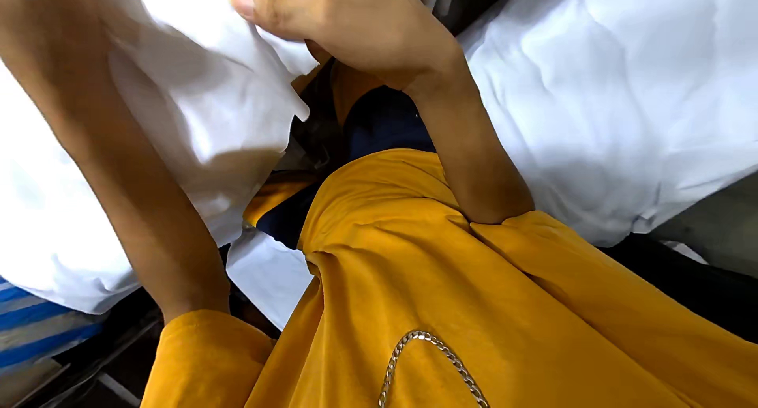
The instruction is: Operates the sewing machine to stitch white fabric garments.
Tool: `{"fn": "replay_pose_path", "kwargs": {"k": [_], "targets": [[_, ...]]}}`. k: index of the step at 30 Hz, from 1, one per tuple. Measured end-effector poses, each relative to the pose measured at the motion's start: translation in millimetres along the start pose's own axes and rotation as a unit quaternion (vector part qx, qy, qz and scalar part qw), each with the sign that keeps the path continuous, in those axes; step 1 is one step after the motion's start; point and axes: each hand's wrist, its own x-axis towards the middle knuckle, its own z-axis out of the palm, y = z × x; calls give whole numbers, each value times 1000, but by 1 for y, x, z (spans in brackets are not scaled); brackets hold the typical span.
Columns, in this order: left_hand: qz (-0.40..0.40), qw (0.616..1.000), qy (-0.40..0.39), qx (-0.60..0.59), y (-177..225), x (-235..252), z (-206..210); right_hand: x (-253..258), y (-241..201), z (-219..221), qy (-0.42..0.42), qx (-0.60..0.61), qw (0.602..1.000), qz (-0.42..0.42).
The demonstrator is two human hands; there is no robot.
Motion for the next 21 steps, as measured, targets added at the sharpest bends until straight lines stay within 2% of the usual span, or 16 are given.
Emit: {"fn": "replay_pose_path", "kwargs": {"k": [2,5,7,11,15,21], "targets": [[55,998,26,-31,10,-2,0,-2,-3,-2,-19,-6,1000,3],[83,985,48,-141,57,-20,-4,-3,1,-5,-42,-21,998,-46],[144,964,41,-218,81,-24,-6,-6,4,-5,-47,-23,996,-76],[274,928,11,-251,76,-8,-8,-8,2,-4,-42,-37,995,-86],[286,924,17,-252,83,-11,-10,-21,1,1,-4,-52,997,-54],[259,932,47,-250,89,-12,-7,-30,10,5,40,-94,994,-27]]}}
